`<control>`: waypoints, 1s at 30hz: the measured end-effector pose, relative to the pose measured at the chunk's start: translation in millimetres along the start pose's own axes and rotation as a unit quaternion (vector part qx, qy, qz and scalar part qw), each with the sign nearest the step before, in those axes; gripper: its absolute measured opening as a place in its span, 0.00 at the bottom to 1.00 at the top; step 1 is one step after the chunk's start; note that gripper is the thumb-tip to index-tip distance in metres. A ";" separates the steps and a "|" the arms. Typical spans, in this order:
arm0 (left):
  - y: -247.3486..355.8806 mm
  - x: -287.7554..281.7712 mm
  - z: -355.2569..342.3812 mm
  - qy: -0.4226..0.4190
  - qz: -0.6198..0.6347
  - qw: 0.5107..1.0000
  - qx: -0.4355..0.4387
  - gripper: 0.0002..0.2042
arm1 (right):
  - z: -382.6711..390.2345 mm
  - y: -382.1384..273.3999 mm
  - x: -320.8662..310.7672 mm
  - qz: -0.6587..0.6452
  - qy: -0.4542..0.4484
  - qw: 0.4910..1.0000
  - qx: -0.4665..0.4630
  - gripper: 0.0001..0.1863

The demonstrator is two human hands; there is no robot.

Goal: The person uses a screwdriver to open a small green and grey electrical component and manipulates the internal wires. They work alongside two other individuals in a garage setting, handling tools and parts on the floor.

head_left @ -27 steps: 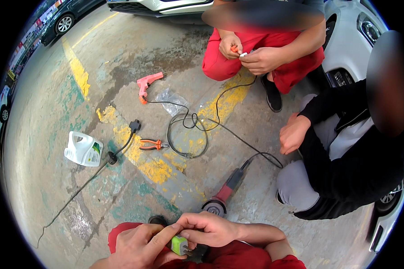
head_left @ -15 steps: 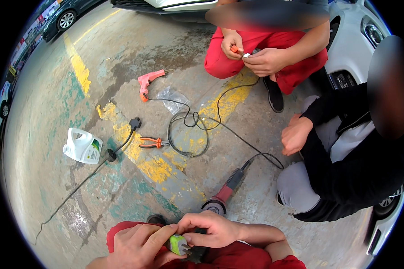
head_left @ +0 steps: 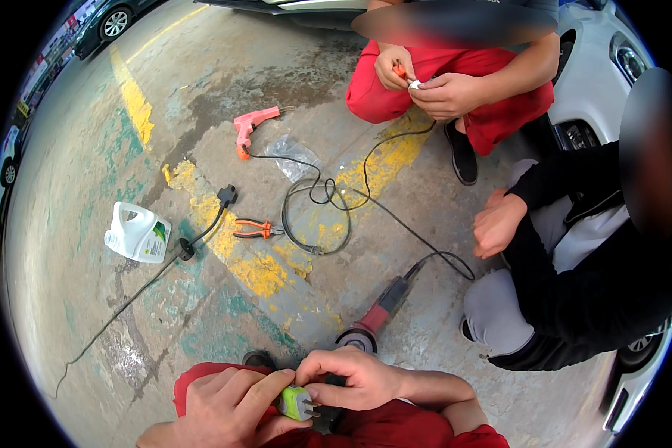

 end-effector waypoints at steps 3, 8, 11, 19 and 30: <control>-0.7 0.6 1.0 -0.002 0.001 1.000 0.001 0.30 | -0.2 0.0 0.3 0.003 0.002 1.000 -0.002 0.09; -0.1 0.0 0.7 -0.008 0.000 1.000 -0.007 0.30 | -0.5 0.1 0.5 0.007 0.004 1.000 -0.006 0.08; 0.5 -0.2 0.5 -0.006 -0.001 1.000 -0.002 0.30 | 0.6 1.9 1.3 0.010 0.005 1.000 -0.004 0.08; 1.3 0.0 1.9 -0.005 -0.005 1.000 -0.003 0.29 | 0.4 1.7 1.2 0.014 0.004 1.000 0.002 0.08; 1.6 1.4 -0.1 -0.011 -0.001 1.000 -0.005 0.29 | 3.1 4.7 1.4 0.017 0.003 1.000 0.011 0.09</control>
Point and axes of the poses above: each hand's wrist, its own z-axis away from the middle knuckle, its own x-axis out of the palm, y = z × x, the point moved 10 cm from there along -z, towards the middle knuckle, and after that the axes turned 14 degrees about z, right-handed, at the moved point
